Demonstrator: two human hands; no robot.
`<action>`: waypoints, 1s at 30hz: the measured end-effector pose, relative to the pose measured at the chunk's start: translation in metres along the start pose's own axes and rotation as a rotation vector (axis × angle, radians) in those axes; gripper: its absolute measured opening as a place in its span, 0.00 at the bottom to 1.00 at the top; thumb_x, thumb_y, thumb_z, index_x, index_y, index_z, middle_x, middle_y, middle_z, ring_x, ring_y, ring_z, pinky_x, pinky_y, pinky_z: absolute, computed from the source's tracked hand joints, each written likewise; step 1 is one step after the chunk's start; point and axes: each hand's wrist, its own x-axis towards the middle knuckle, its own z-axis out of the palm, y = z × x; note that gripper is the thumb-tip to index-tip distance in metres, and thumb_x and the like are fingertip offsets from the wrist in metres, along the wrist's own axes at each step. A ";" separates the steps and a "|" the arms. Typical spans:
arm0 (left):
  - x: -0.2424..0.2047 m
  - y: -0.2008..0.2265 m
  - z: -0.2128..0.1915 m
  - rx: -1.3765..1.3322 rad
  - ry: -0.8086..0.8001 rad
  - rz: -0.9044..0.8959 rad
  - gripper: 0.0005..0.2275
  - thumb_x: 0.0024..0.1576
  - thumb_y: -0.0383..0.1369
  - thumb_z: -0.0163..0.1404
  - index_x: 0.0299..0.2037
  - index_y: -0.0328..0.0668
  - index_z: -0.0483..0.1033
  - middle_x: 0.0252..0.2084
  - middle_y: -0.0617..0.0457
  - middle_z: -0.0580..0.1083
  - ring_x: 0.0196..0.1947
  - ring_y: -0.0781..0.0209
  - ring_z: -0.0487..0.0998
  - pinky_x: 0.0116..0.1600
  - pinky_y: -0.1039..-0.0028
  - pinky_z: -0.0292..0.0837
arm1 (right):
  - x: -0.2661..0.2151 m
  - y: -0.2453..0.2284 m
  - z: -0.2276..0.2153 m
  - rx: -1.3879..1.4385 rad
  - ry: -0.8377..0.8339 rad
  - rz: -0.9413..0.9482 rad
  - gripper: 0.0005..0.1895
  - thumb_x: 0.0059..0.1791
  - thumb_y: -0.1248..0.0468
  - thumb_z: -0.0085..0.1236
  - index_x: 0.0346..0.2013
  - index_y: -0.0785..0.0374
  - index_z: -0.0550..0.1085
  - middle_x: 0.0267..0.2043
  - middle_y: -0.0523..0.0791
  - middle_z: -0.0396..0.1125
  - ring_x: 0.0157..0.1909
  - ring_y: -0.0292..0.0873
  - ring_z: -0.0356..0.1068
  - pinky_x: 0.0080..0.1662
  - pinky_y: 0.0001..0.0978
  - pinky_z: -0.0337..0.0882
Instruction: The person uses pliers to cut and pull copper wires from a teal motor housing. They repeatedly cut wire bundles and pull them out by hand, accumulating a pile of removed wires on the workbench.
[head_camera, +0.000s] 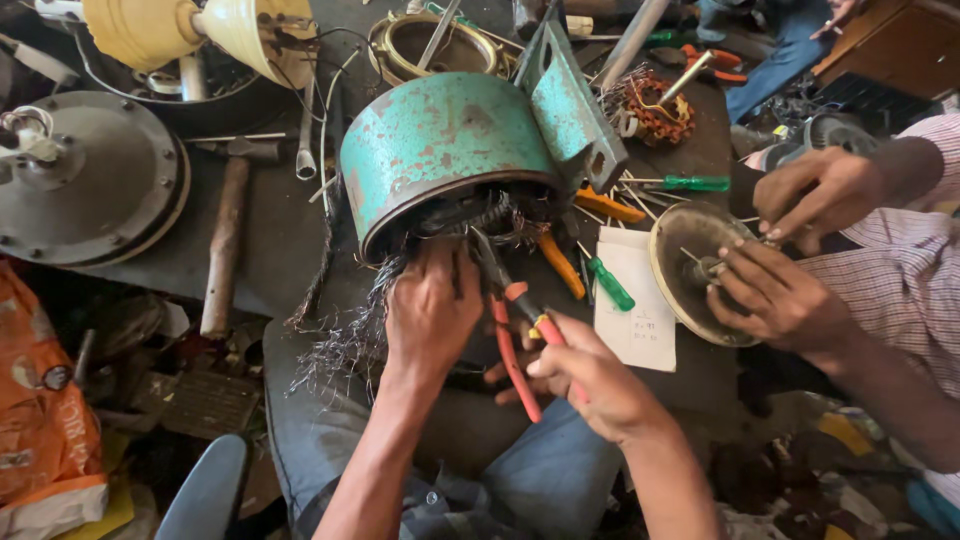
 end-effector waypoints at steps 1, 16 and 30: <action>0.000 0.000 0.000 -0.006 -0.004 0.001 0.03 0.61 0.28 0.50 0.39 0.37 0.75 0.36 0.40 0.78 0.33 0.38 0.80 0.38 0.55 0.76 | 0.000 -0.002 -0.002 0.097 -0.024 0.006 0.33 0.42 0.70 0.44 0.64 0.73 0.61 0.49 0.53 0.69 0.48 0.55 0.76 0.48 0.53 0.80; 0.002 -0.003 -0.004 -0.119 -0.001 0.048 0.05 0.61 0.27 0.50 0.43 0.35 0.76 0.40 0.39 0.78 0.37 0.38 0.81 0.41 0.57 0.76 | 0.011 -0.003 -0.012 -0.018 0.043 0.042 0.36 0.40 0.69 0.43 0.65 0.69 0.64 0.54 0.54 0.70 0.40 0.51 0.70 0.37 0.44 0.75; 0.000 -0.004 -0.002 -0.104 0.000 0.067 0.04 0.61 0.26 0.50 0.43 0.35 0.76 0.40 0.39 0.78 0.38 0.39 0.81 0.43 0.58 0.77 | 0.007 0.006 -0.001 0.232 0.005 0.055 0.27 0.41 0.70 0.45 0.56 0.71 0.66 0.49 0.55 0.70 0.40 0.53 0.75 0.40 0.48 0.78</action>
